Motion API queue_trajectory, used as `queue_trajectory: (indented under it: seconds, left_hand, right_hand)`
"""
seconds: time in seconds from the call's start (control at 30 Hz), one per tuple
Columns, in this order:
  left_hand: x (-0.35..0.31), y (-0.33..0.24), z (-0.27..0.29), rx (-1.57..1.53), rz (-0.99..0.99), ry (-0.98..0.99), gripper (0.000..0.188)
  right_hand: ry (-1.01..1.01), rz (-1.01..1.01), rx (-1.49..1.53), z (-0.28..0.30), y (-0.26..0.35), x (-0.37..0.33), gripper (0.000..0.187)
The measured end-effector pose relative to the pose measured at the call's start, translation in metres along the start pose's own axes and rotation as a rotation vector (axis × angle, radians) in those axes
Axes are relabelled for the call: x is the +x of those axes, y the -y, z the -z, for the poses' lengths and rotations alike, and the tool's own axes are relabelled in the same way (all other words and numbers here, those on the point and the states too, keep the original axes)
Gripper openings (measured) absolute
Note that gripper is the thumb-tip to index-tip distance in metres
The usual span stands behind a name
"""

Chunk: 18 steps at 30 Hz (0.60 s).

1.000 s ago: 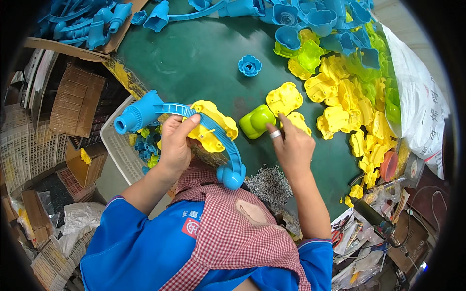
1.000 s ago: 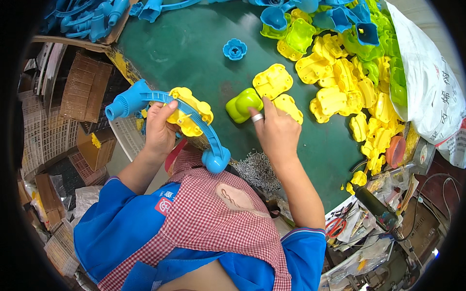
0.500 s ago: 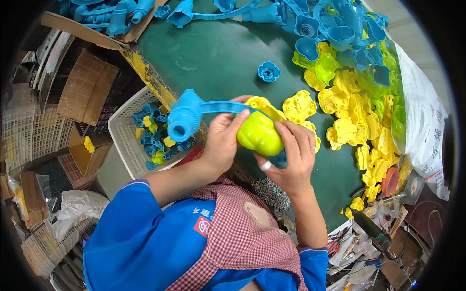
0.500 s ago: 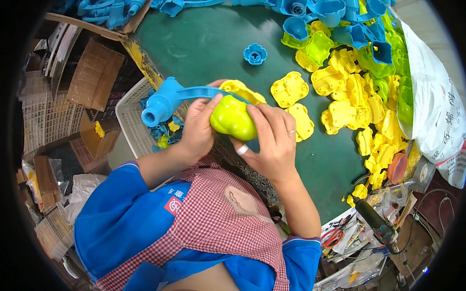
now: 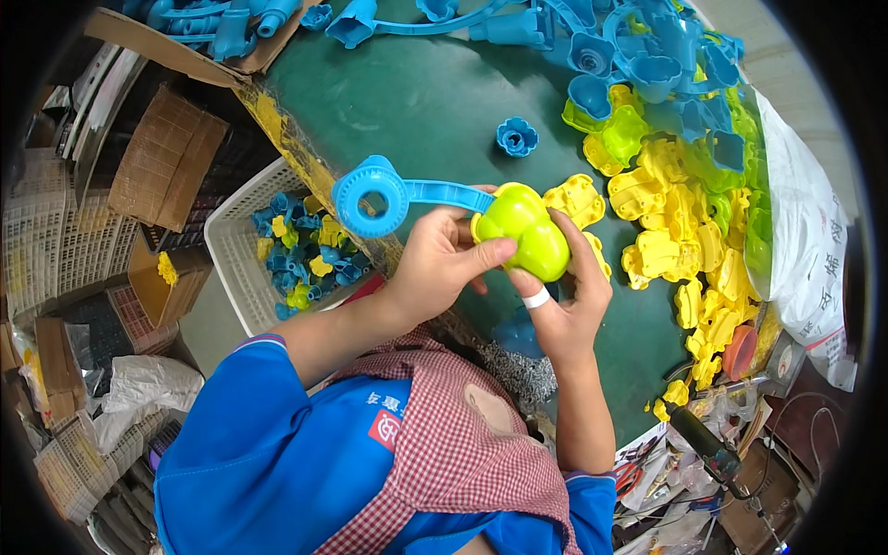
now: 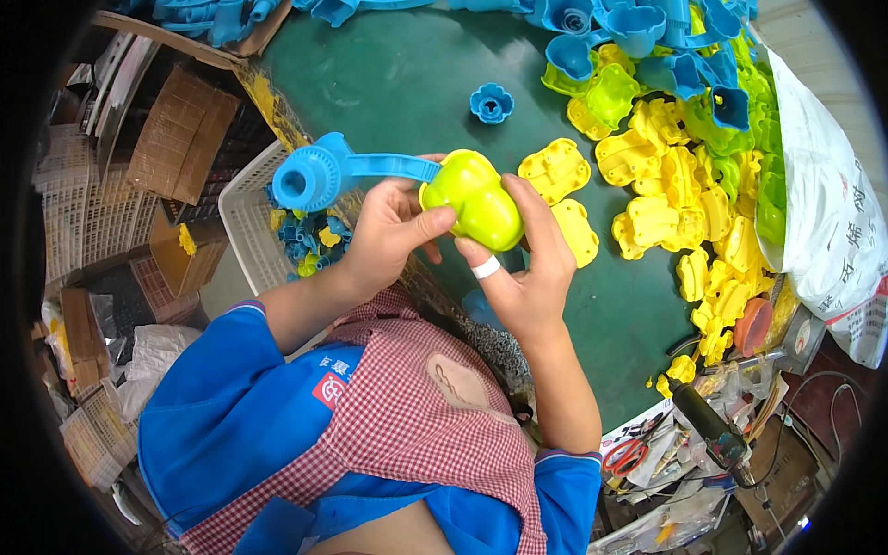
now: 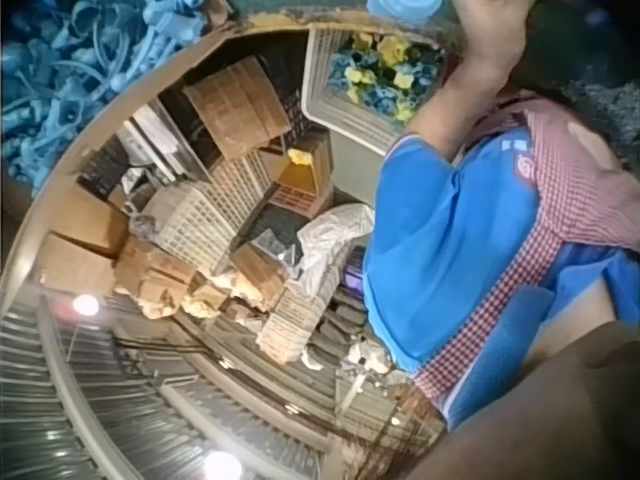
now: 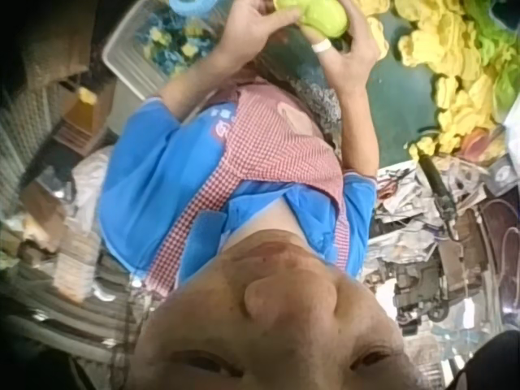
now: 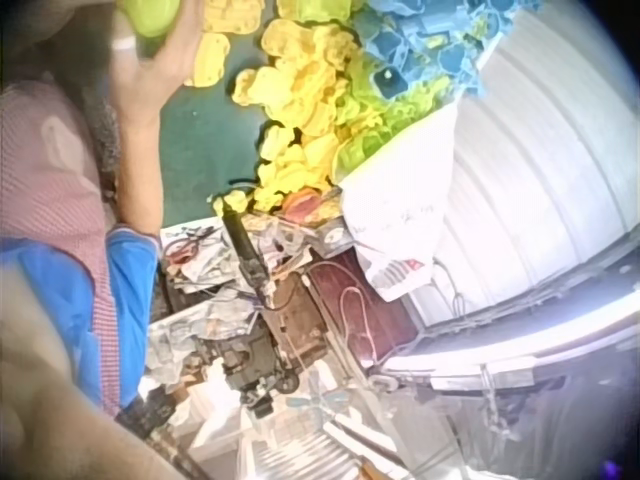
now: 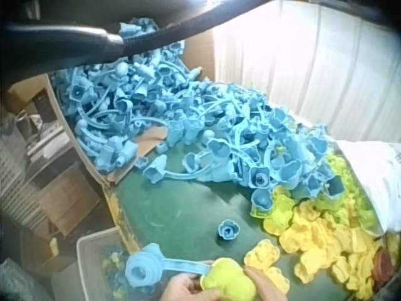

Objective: The person assembles blue and yellow plastic components on a green workbench. They fit yellow pieces into blue frames and use a power drill to fasten them with small metal fasteners, repeating the process for multiple units.

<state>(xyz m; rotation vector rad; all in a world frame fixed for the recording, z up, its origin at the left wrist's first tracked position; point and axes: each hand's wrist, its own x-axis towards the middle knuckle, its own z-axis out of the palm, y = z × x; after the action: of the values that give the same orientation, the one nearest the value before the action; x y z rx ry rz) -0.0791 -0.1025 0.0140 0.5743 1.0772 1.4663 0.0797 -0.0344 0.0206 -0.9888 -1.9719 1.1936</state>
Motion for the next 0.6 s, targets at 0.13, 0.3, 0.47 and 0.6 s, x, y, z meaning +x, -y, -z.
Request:
queue_trajectory:
  seconds: [0.13,0.3,0.47,0.6]
  left_hand:
    - [0.001,-0.001,0.002,-0.041,0.066,-0.038,0.05]
    - [0.002,0.001,0.009,-0.065,0.125,-0.044,0.051]
    - [0.001,-0.016,0.013,-0.288,0.205,0.044,0.041]
    - [-0.005,-0.03,0.033,-0.146,0.129,0.155,0.042]
  right_hand:
    - [0.054,-0.129,0.25,0.0,-0.004,0.004,0.071]
    - [0.142,-0.519,0.427,0.0,0.011,0.01,0.08]
    - [0.069,0.254,-0.074,-0.005,-0.014,0.01,0.064]
    - [0.025,0.738,-0.434,-0.014,-0.014,0.024,0.046]
